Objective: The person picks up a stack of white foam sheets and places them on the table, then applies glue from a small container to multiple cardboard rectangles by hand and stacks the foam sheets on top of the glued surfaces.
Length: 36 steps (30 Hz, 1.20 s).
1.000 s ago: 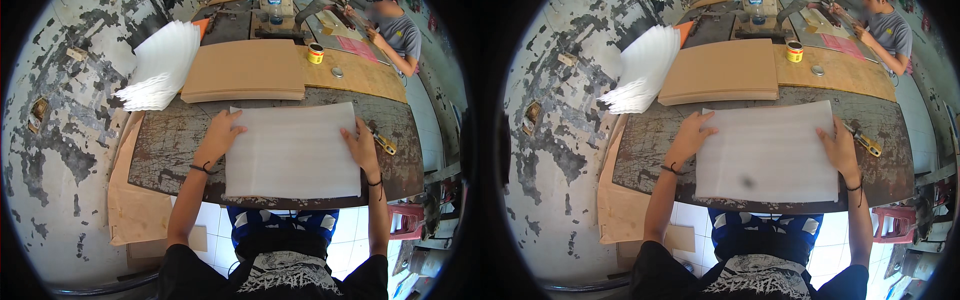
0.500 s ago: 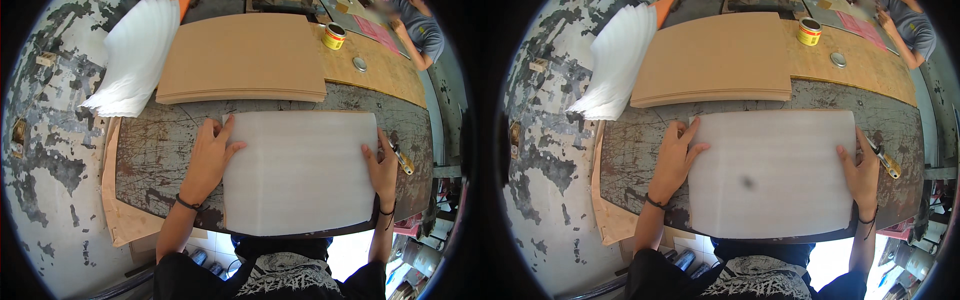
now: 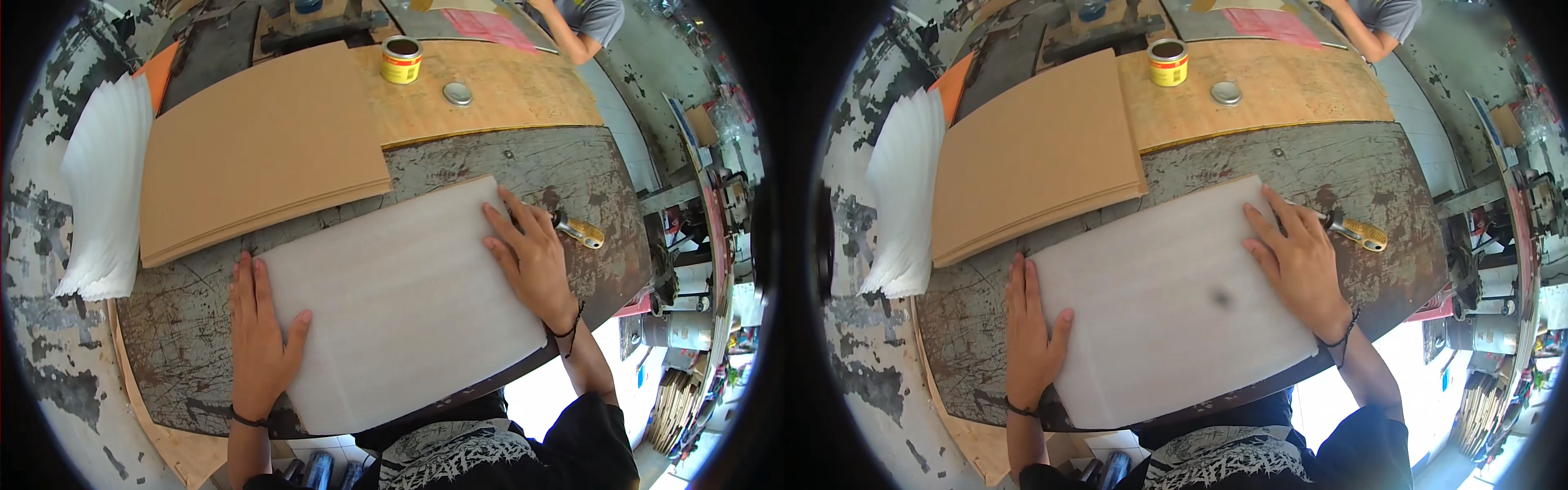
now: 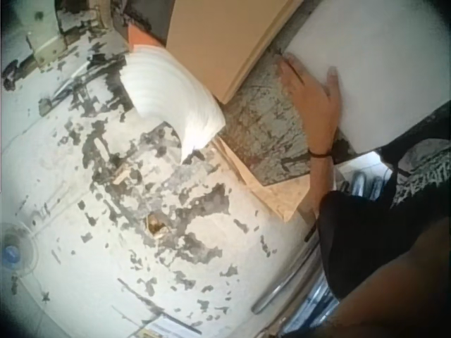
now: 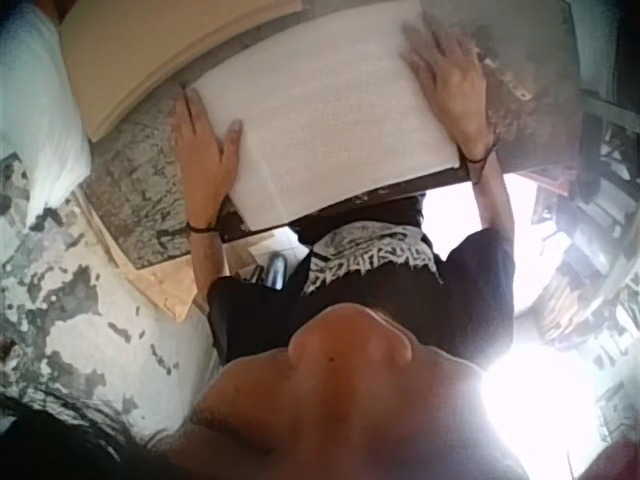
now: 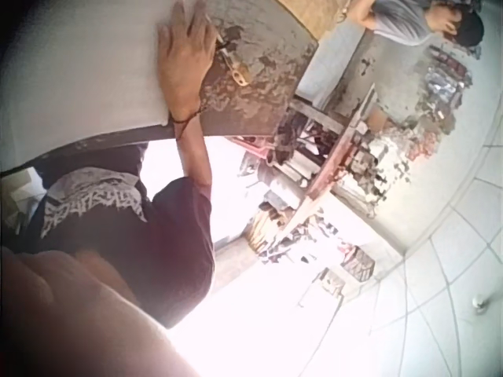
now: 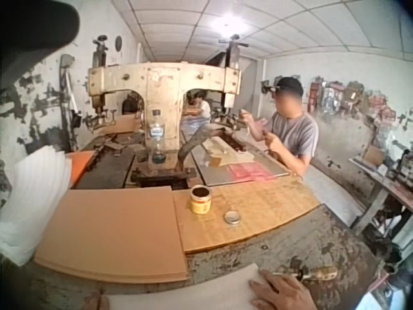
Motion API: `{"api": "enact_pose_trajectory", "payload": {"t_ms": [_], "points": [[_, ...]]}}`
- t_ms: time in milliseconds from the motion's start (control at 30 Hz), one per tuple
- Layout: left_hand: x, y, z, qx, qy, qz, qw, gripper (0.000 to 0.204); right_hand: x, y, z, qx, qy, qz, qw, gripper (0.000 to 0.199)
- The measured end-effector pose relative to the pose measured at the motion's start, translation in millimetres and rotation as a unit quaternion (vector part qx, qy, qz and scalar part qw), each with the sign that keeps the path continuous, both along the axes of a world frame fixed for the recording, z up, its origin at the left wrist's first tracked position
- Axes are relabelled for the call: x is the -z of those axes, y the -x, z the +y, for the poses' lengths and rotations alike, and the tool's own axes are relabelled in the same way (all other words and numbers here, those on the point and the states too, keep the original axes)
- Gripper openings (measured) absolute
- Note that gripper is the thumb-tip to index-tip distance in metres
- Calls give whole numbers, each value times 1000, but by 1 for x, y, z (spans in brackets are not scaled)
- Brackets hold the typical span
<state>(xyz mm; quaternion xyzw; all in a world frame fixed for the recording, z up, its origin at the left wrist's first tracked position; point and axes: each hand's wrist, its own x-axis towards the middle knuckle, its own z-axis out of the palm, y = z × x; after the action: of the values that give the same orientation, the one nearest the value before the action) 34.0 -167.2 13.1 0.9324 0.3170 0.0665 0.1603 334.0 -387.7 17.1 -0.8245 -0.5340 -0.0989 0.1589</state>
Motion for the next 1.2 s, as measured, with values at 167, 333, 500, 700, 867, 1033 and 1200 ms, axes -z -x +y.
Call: {"api": "enact_pose_trajectory", "payload": {"t_ms": [167,333,500,700,867,1033,1200], "points": [[2,6,1,5,-6,-8,1000,81,2,0,3,7,0,26,1000,42],[1,4,1,23,-34,44,998,81,6,-4,-2,7,4,15,1000,40],[-12,-1,-6,21,-32,21,999,103,2,10,-4,5,-18,-39,999,42],[-5,7,-5,6,-56,19,998,115,-13,115,23,-251,38,77,964,54],[8,-3,0,28,-62,12,998,106,17,138,28,-340,46,96,934,57],[14,11,1,34,-108,-19,993,80,-5,160,32,-407,84,68,907,62],[27,10,3,34,-122,-48,991,80,7,175,40,-467,151,55,870,60]]}}
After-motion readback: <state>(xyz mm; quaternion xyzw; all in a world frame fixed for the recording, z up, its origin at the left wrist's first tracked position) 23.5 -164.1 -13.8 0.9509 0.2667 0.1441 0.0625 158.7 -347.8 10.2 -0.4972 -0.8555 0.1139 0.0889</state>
